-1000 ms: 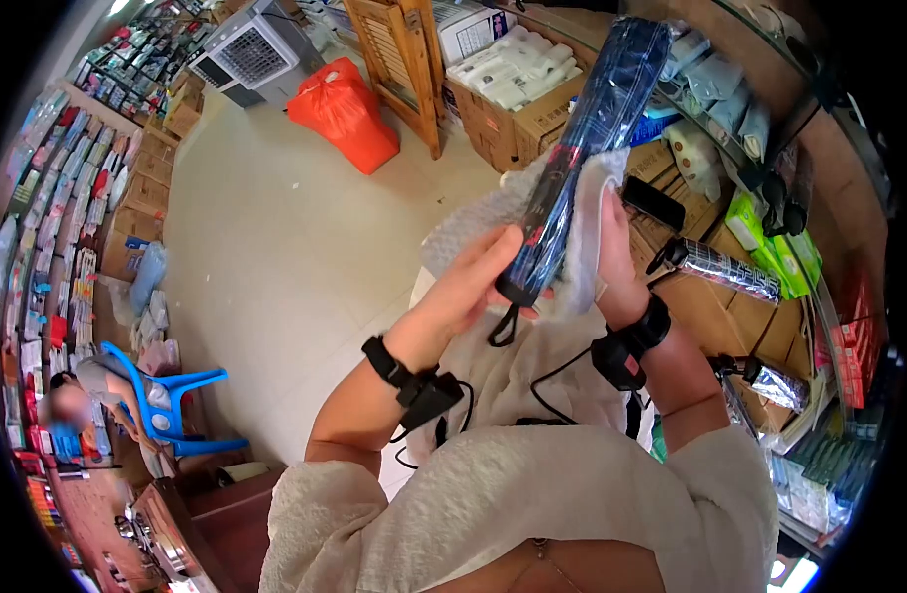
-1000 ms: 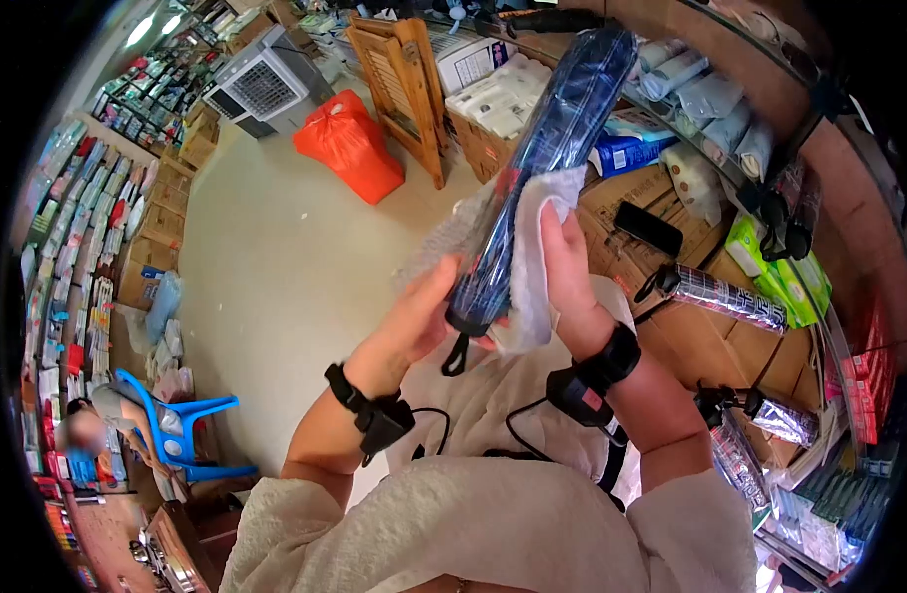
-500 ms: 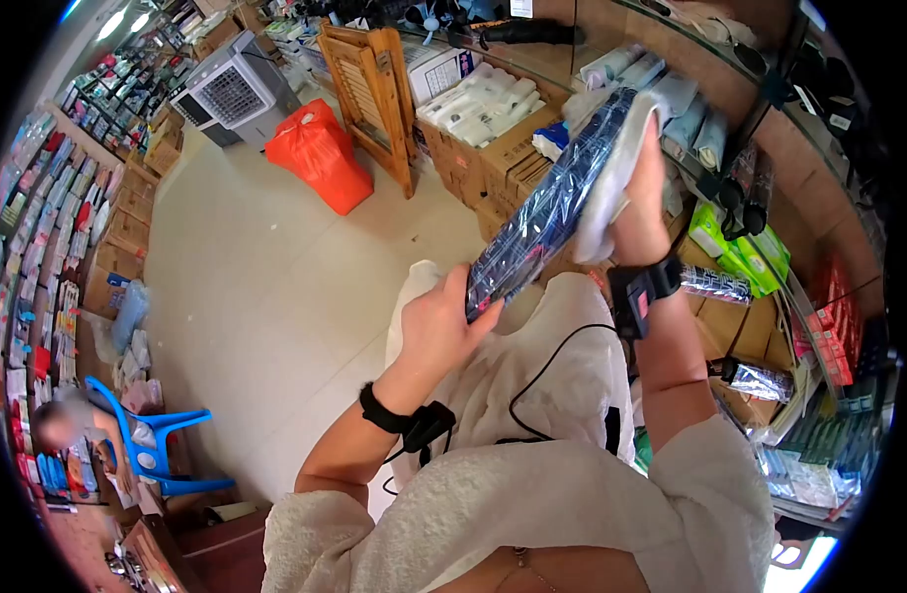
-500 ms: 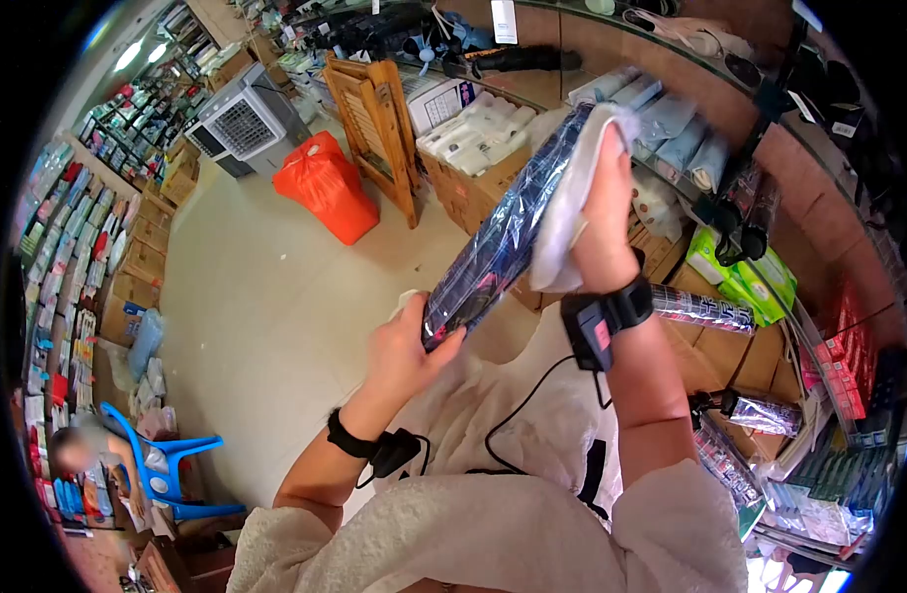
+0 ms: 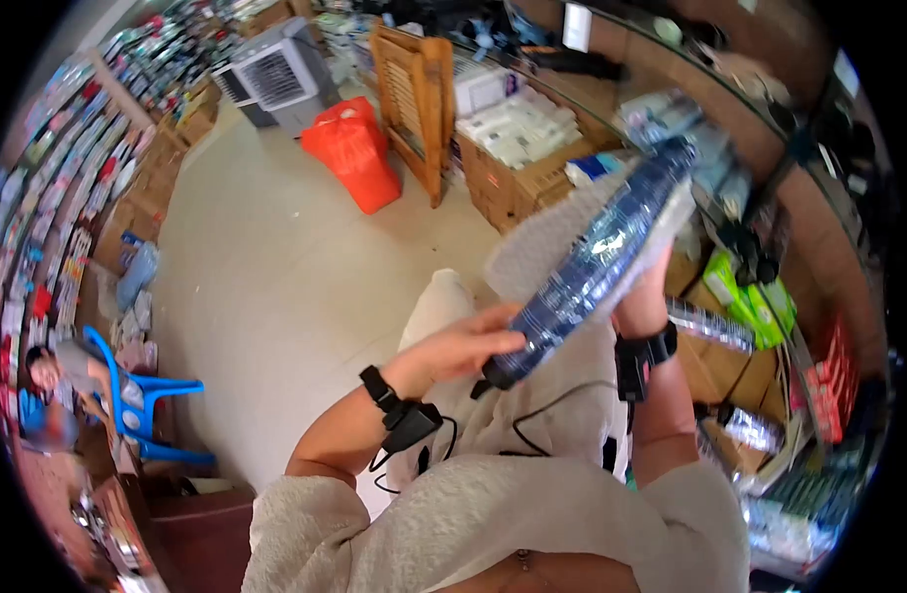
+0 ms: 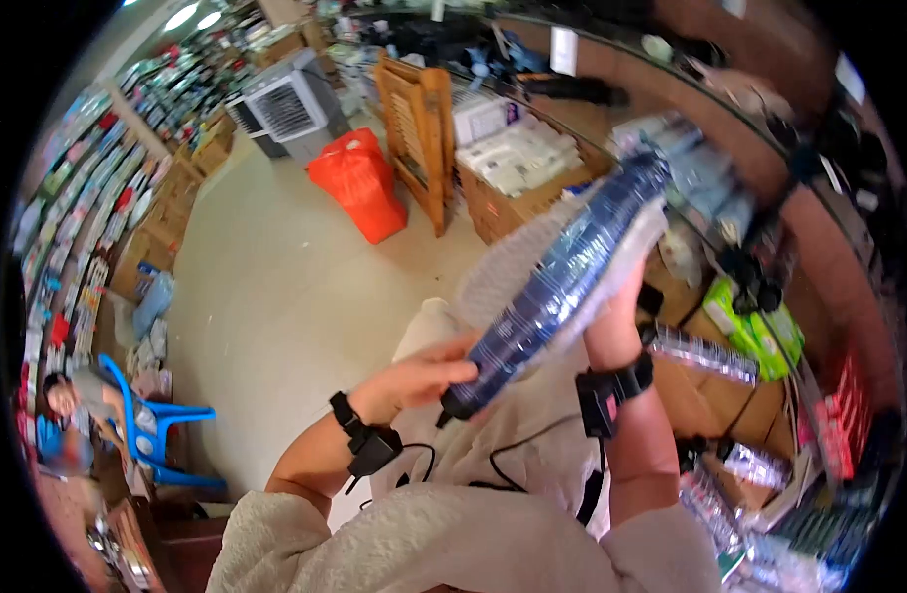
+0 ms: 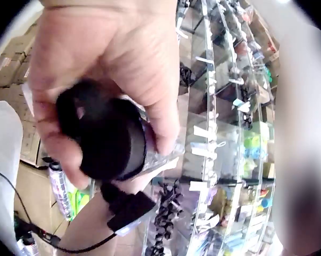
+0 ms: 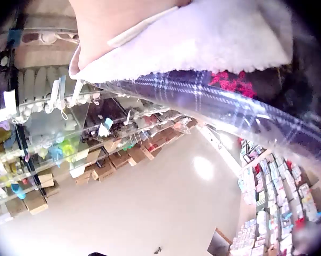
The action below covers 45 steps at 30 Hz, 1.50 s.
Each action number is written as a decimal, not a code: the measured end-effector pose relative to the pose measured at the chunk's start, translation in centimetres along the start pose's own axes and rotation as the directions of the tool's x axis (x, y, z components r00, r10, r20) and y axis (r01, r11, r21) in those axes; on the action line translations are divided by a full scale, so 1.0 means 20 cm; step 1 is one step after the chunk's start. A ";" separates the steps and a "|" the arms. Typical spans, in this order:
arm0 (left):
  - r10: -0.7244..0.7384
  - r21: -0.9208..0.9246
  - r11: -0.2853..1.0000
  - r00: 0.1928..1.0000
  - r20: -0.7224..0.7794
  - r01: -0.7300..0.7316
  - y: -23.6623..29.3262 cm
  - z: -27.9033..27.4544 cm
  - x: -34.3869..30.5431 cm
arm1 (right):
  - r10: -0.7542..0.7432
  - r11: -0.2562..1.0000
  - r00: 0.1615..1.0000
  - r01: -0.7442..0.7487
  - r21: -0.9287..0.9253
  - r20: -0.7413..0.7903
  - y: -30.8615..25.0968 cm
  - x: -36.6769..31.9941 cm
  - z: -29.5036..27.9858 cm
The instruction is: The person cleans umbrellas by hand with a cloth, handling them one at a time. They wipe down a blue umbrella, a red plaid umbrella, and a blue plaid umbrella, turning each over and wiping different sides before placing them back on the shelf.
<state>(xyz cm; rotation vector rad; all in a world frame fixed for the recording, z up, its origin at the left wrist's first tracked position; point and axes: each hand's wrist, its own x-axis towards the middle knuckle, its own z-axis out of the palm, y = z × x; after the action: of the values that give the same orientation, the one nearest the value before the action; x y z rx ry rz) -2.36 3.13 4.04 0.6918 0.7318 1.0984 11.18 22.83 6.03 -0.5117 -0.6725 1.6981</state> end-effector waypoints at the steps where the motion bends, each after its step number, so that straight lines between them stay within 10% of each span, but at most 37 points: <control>1: -0.073 0.040 0.997 0.997 0.033 0.071 0.01 0.02 -0.01 | 0.051 0.998 0.998 -0.052 0.042 0.022 0.00 0.02 0.00; 6: -0.022 0.315 0.948 0.999 -0.027 0.030 0.01 0.04 0.02 | 0.146 0.973 0.963 -0.182 0.142 0.228 0.06 -0.06 -0.05; 8: 0.392 0.632 0.750 0.900 -0.189 -0.195 0.03 0.10 0.03 | 0.211 0.966 0.905 -0.251 0.063 0.369 0.16 -0.16 -0.04; 10: 0.401 0.704 0.697 0.889 -0.221 -0.139 0.04 0.09 0.07 | -0.093 0.965 0.990 0.116 -0.234 0.104 0.29 -0.39 0.14; 11: 0.512 0.830 0.552 0.819 -0.260 -0.081 0.02 0.08 0.10 | 0.148 0.907 0.987 -0.113 -0.407 0.057 0.22 -0.42 0.10; 15: 0.645 0.971 0.134 0.726 -0.239 0.200 0.02 0.07 0.08 | -0.174 0.867 0.965 0.245 -0.434 0.198 0.11 -0.22 0.13; 20: 0.734 0.978 -0.034 0.669 -0.115 0.204 -0.01 0.05 0.00 | -0.490 0.743 0.850 0.522 -0.419 0.191 -0.25 0.13 0.14; 28: 0.771 0.957 -0.245 0.630 0.093 0.159 0.03 -0.07 -0.02 | -0.063 0.576 0.934 0.322 -0.751 0.351 -0.42 0.17 0.14; 30: 0.766 0.956 -0.258 0.633 0.113 0.141 0.06 -0.09 -0.04 | 0.001 0.322 0.754 0.622 -0.714 0.657 -0.41 0.16 0.12; 32: 0.760 0.956 -0.268 0.637 0.133 0.121 0.07 -0.09 -0.05 | 0.006 0.209 0.743 0.654 -0.727 0.669 -0.40 0.14 0.12; 37: 0.600 0.981 0.192 0.793 -0.104 -0.016 0.01 -0.09 -0.04 | -0.125 -0.395 0.304 0.858 -0.328 0.944 -0.28 0.04 0.11; 45: 0.476 0.803 0.577 0.861 -0.182 -0.149 -0.17 -0.16 0.05 | 0.101 -0.168 0.085 0.984 -0.068 0.991 0.11 -0.33 0.01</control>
<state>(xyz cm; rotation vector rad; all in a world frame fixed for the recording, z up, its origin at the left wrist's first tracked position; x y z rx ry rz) -2.86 3.51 -0.70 1.4186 1.5167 1.2574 11.00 15.97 4.64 0.1035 -2.4065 -0.0709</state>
